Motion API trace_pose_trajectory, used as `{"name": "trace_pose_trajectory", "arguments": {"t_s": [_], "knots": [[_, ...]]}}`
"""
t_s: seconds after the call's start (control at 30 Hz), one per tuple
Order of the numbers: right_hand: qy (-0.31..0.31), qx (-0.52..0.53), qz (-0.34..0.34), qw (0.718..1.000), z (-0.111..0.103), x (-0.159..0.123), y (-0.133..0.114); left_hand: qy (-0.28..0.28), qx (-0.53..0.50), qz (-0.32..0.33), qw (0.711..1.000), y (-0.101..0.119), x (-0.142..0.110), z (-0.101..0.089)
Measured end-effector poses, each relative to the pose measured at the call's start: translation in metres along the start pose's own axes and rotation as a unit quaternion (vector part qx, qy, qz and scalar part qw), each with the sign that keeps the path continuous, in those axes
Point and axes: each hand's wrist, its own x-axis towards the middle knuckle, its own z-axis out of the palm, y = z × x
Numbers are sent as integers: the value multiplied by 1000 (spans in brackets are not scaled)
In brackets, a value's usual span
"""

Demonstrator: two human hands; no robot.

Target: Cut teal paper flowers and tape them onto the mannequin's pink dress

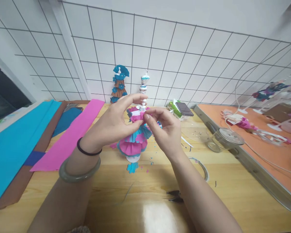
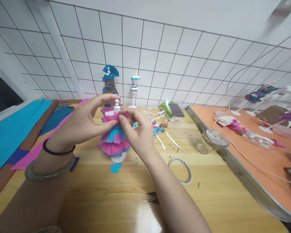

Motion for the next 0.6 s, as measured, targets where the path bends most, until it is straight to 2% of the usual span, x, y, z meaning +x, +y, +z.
{"name": "trace_pose_trajectory", "arguments": {"t_s": [0.23,0.47,0.6], "knots": [[6,29,55,998,0,0,2,-16,12,-7,1000,3,1,-1],[20,42,50,998,0,2,4,-84,8,-2,996,0,-2,-12],[22,43,49,998,0,2,2,-80,3,-6,997,0,-2,-13]]}}
